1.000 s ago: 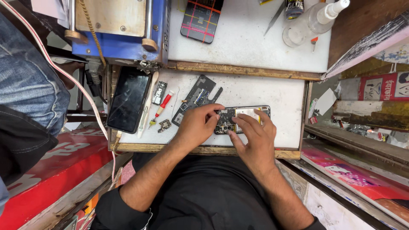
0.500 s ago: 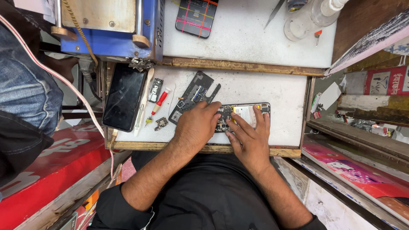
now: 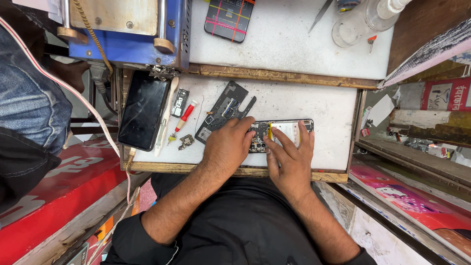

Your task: The person disassembles a smartphone, removes the motherboard, and uses a red-handled tool to scrape or clean components on the board. They handle the battery, frame, and other internal parts while working at a cluttered repair bench.

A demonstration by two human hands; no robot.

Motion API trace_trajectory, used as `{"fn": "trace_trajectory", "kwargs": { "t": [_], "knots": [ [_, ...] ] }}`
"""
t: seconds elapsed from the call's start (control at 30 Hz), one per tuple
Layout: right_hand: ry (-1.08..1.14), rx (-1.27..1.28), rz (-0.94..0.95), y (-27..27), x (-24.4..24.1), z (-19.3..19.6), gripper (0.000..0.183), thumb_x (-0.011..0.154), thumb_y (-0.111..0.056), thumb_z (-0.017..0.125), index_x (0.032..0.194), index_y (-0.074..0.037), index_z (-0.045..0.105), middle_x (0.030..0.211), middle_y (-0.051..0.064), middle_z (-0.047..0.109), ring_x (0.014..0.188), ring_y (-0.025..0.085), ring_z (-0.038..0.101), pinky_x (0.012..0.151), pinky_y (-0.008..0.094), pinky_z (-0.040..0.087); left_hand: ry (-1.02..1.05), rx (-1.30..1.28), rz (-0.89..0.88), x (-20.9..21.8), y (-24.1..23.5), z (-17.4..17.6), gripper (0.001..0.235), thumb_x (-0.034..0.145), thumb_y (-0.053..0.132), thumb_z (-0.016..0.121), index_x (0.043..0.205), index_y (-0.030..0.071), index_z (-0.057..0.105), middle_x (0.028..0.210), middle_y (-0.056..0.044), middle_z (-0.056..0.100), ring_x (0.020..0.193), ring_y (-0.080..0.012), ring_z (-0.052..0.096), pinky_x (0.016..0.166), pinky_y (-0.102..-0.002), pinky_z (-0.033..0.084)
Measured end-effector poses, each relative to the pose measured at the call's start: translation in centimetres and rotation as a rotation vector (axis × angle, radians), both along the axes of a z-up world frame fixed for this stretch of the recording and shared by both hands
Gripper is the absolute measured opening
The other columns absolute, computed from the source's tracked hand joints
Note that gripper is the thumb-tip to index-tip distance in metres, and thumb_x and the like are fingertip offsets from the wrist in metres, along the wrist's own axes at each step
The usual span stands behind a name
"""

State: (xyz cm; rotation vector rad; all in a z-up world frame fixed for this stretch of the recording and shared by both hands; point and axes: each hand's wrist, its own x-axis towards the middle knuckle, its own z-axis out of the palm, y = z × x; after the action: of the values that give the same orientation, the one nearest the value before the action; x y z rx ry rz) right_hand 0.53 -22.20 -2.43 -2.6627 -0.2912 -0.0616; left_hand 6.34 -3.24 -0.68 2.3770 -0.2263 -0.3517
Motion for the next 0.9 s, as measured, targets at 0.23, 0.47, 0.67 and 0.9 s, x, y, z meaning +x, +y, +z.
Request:
{"fn": "trace_trajectory", "kwargs": {
  "t": [0.23,0.47,0.67,0.9],
  "knots": [
    [-0.007,-0.010,-0.005,0.2,0.2,0.4,0.038,0.086,-0.008,0.073,0.121,-0.023,0.075,0.147,0.002,0.057,0.152,0.049,0.027,0.121,0.076,0.017,-0.127,-0.068,0.033,-0.5,0.4,-0.4,0.032,0.098,0.018,0.066,0.128,0.006,0.064,0.104,-0.015,0.072,0.077,-0.0342,0.074,0.061,-0.043,0.062],
    [-0.011,-0.003,-0.014,0.1,0.0,0.2,0.037,0.087,-0.009,0.073,0.121,-0.023,0.075,0.147,0.001,0.058,0.152,0.049,0.028,0.121,0.077,0.017,-0.079,0.149,-0.092,-3.9,2.2,0.5,0.049,0.092,0.010,0.065,0.140,0.021,0.062,0.082,-0.009,0.068,0.058,-0.0274,0.070,0.050,-0.040,0.059],
    [-0.017,0.000,-0.013,0.3,0.1,0.4,0.037,0.087,-0.010,0.073,0.121,-0.023,0.074,0.146,0.001,0.058,0.152,0.048,0.029,0.121,0.077,0.018,-0.046,0.283,-0.165,-5.3,1.9,0.9,0.069,0.083,0.009,0.069,0.149,0.023,0.055,0.072,-0.007,0.064,0.055,-0.0267,0.068,0.048,-0.041,0.058],
    [-0.029,-0.070,0.009,0.7,0.1,0.8,0.040,0.092,-0.017,0.072,0.131,-0.026,0.068,0.149,0.003,0.053,0.151,0.050,0.027,0.119,0.077,0.019,-0.070,0.199,-0.139,-4.7,1.9,1.0,0.058,0.085,0.012,0.067,0.142,0.019,0.060,0.074,-0.008,0.067,0.060,-0.0300,0.070,0.052,-0.044,0.058]
  ]
}}
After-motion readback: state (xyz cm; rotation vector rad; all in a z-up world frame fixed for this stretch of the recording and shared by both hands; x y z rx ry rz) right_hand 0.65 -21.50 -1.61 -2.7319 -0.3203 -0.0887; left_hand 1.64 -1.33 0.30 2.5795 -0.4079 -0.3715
